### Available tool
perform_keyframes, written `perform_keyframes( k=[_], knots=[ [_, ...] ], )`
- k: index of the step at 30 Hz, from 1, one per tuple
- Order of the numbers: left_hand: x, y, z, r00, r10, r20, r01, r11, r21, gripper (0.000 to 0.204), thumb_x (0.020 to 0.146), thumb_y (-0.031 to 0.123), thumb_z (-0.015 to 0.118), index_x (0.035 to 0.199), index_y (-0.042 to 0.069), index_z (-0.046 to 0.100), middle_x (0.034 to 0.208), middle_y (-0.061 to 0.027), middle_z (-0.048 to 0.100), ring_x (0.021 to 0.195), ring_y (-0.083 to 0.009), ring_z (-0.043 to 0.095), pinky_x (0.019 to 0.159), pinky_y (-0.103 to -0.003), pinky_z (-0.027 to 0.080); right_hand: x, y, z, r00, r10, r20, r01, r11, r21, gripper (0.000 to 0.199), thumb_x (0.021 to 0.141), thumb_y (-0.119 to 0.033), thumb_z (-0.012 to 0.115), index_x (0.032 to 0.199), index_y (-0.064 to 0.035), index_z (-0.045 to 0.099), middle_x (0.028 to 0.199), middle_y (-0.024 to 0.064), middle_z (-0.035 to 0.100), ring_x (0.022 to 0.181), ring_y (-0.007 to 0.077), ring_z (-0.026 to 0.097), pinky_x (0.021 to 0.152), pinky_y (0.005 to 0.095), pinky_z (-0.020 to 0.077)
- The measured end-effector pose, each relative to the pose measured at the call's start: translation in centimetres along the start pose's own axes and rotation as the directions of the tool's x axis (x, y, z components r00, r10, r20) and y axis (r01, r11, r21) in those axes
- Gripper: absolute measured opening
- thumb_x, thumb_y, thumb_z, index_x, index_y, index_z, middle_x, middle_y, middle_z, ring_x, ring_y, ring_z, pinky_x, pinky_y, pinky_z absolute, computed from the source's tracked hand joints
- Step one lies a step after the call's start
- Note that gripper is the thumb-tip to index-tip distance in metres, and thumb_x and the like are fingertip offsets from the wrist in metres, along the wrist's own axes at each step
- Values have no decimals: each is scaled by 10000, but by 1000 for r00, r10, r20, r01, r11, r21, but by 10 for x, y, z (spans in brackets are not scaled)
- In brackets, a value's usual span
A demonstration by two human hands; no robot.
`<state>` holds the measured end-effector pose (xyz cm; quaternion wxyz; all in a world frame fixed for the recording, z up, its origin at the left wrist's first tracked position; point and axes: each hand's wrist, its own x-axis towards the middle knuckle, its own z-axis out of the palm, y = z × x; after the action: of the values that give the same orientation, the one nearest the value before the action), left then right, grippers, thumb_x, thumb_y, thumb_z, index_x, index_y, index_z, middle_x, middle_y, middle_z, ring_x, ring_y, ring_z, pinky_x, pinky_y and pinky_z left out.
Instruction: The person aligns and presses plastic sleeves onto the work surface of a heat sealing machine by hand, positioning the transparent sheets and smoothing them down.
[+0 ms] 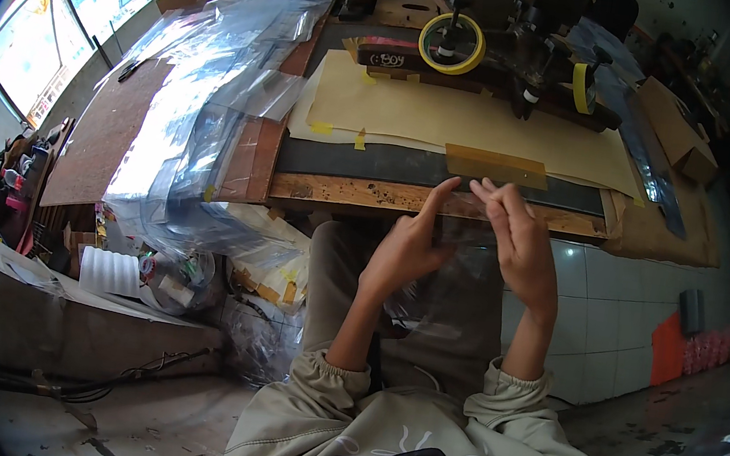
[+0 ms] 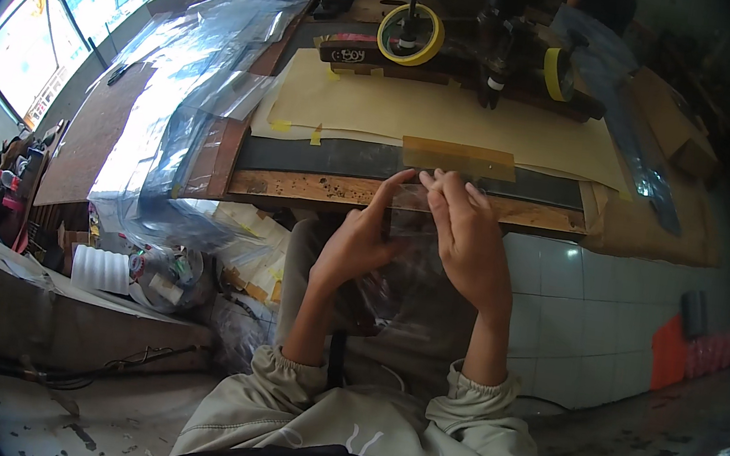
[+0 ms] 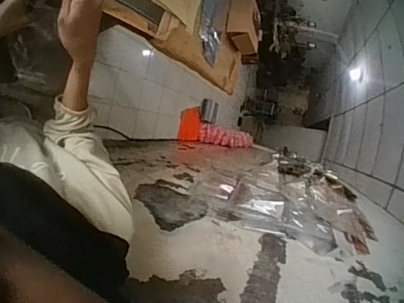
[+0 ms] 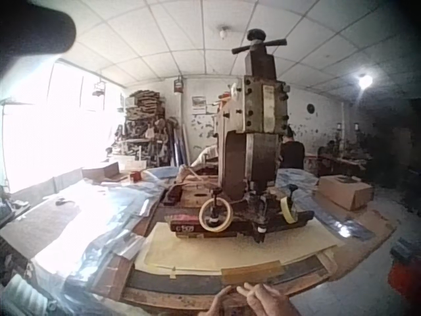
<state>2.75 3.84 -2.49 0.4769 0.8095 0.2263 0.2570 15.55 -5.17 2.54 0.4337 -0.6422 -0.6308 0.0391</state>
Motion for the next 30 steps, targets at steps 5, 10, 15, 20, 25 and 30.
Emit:
perform_keyframes(
  k=[5,10,15,20,25,30],
  knots=[
    [1,-6,6,996,15,-87,-5,993,116,917,665,186,740,1392,172,182,882,-247,609,772,-415,591,655,-437,452,-43,-65,-40,990,139,36,-138,990,-7,187,919,-143,449,996,16,512,976,170,627,853,333,609,737,365,480],
    [3,-11,12,992,39,-117,-26,993,111,990,640,216,788,1405,150,163,954,-243,611,786,-382,617,659,-397,475,-49,-47,-50,828,-39,560,-44,990,135,268,885,-182,523,1058,22,544,936,156,632,830,296,639,736,332,508],
    [3,-21,16,970,177,-166,-177,984,19,1059,633,145,793,1419,144,82,896,-236,622,742,-391,607,648,-394,484,-7,8,-24,966,37,254,-39,999,3,404,903,-283,481,1233,-50,473,1223,156,510,1164,294,466,958,407,381],
    [2,-18,14,976,122,-178,-135,989,-59,1042,675,141,769,1424,153,45,915,-222,629,742,-329,641,657,-376,497,3,34,9,955,195,223,-80,894,-440,502,911,-402,408,1302,-87,410,1378,100,367,1308,239,286,1069,477,208],
    [2,-18,14,951,135,-279,-152,988,-41,919,737,112,717,1421,180,107,885,-192,640,634,-259,632,605,-336,487,18,40,17,963,206,173,-74,822,-565,551,905,-445,383,1332,-97,364,1394,75,349,1319,215,265,1075,501,182],
    [0,-16,8,985,67,-156,-62,997,37,400,786,71,650,1160,98,510,769,-74,626,508,-127,487,518,-275,410,32,48,21,961,204,184,-59,807,-588,550,916,-436,364,1327,-72,356,1388,104,353,1315,233,272,1080,485,182]
  ],
)
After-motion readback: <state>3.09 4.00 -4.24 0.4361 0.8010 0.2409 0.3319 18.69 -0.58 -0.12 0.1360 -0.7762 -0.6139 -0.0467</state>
